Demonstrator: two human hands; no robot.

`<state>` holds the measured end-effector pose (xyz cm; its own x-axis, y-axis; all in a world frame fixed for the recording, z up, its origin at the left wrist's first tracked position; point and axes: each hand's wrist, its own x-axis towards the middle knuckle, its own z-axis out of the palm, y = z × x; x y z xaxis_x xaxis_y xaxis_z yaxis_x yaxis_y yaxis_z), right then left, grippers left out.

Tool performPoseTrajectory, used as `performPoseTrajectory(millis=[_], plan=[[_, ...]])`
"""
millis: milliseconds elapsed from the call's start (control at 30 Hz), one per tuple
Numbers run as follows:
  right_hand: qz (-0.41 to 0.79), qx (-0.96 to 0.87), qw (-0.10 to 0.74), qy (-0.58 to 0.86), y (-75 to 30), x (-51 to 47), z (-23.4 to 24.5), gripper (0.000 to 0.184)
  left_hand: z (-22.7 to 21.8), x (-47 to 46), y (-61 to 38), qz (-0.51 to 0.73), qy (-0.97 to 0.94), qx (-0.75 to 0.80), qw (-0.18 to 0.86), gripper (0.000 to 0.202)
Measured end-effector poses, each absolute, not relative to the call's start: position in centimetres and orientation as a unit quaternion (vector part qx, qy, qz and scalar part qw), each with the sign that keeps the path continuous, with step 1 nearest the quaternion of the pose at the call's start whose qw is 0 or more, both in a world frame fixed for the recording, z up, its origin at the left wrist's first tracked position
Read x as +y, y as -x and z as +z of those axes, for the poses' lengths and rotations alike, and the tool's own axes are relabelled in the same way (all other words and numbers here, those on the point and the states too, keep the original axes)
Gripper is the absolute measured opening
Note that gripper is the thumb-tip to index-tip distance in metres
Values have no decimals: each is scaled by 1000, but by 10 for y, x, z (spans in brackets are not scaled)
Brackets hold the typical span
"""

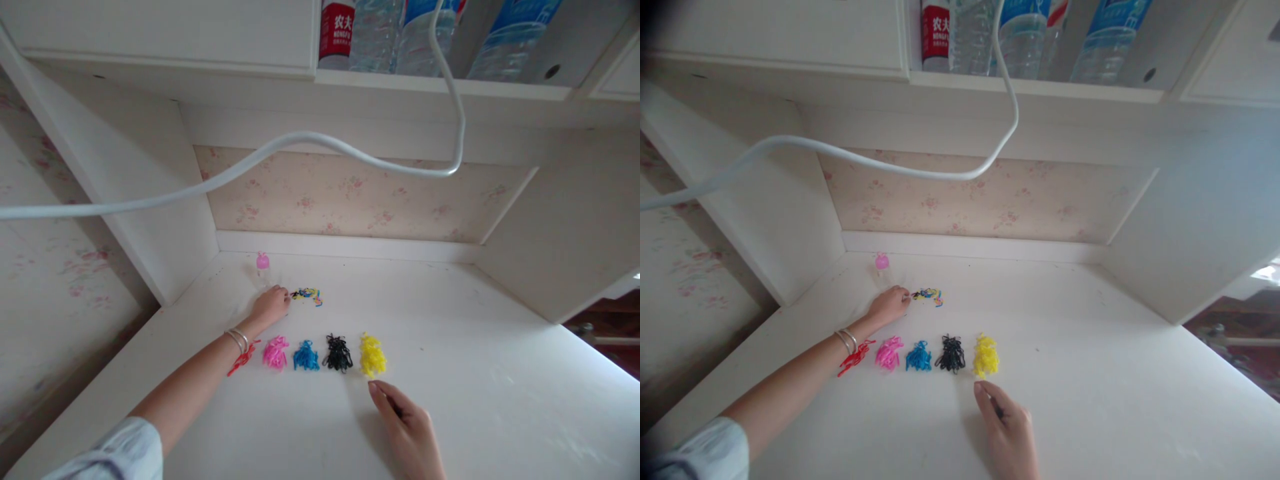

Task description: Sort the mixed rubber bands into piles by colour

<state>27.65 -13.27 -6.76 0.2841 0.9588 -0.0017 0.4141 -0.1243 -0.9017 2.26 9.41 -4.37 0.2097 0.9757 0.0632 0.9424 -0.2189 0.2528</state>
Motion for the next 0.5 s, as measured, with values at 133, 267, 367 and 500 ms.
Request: performPoseTrajectory(millis=[133,267,367,500], plan=[[318,-515,423,675,-276,-133,-67,39,-48,100,-25,99,-769,628,66,28],[314,-515,431,671,-275,-134,-65,40,-50,104,-22,105,-769,628,56,28],[315,-515,430,671,-275,-135,-65,39,-50,103,-18,113,-769,627,49,28],[314,-518,422,674,-275,-134,-65,40,-49,101,-14,122,-771,623,41,28]])
